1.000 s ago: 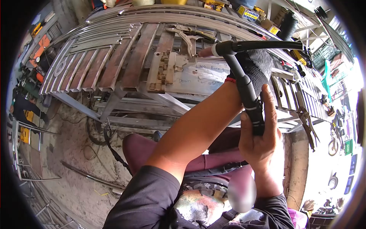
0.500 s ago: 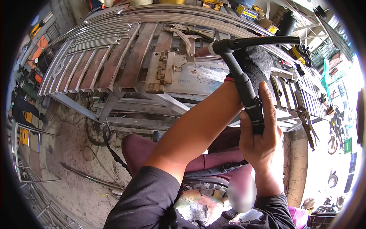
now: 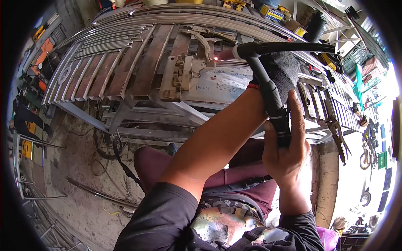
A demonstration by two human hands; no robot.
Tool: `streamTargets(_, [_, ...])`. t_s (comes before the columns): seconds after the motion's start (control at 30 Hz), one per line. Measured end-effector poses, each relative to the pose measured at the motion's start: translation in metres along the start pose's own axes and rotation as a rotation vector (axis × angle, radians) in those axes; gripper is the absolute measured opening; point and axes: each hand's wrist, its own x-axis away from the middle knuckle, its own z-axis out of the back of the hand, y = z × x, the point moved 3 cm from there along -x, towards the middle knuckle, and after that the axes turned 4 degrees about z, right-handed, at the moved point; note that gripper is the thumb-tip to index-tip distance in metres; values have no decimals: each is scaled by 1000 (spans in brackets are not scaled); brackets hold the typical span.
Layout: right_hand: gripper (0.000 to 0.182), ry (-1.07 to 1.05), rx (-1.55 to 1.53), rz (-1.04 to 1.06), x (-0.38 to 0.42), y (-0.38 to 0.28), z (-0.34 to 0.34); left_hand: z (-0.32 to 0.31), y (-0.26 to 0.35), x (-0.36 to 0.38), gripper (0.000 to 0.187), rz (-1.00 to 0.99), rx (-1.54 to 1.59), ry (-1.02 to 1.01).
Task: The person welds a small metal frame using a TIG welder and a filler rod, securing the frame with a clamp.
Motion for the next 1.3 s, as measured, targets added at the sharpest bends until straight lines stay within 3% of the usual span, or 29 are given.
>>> streamTargets(0.1, [70, -36, -10, -24, -2, -2, 3, 1, -1, 2, 26, 26, 43, 86])
streamTargets(0.3, [69, -57, -42, -74, -3, -3, 4, 11, -3, 3, 32, 35, 77, -108])
streamTargets(0.43, [68, -57, -32, -54, -4, -3, 2, 0, -2, 1, 25, 20, 68, 15])
streamTargets(0.7, [68, -26, -11, -37, -1, -2, 1, -11, -1, -7, 26, 23, 37, -29])
streamTargets(0.8, [70, 2, 28, 16, 0, 0, 0, -8, 4, -2, 23, 30, -84, 126])
streamTargets(0.93, [70, -21, 22, 7, -2, -2, 2, 1, 0, 1, 26, 22, 14, 37])
streamTargets(1.13, [69, -66, -11, -60, -2, -4, 3, -5, 0, -1, 25, 21, 33, 116])
streamTargets(1.23, [67, -95, 34, -59, -2, -6, 4, -10, 2, 2, 25, 32, -14, 221])
streamTargets(1.3, [66, -113, 105, -26, -2, -7, 4, -20, 6, 2, 24, 206, 83, 591])
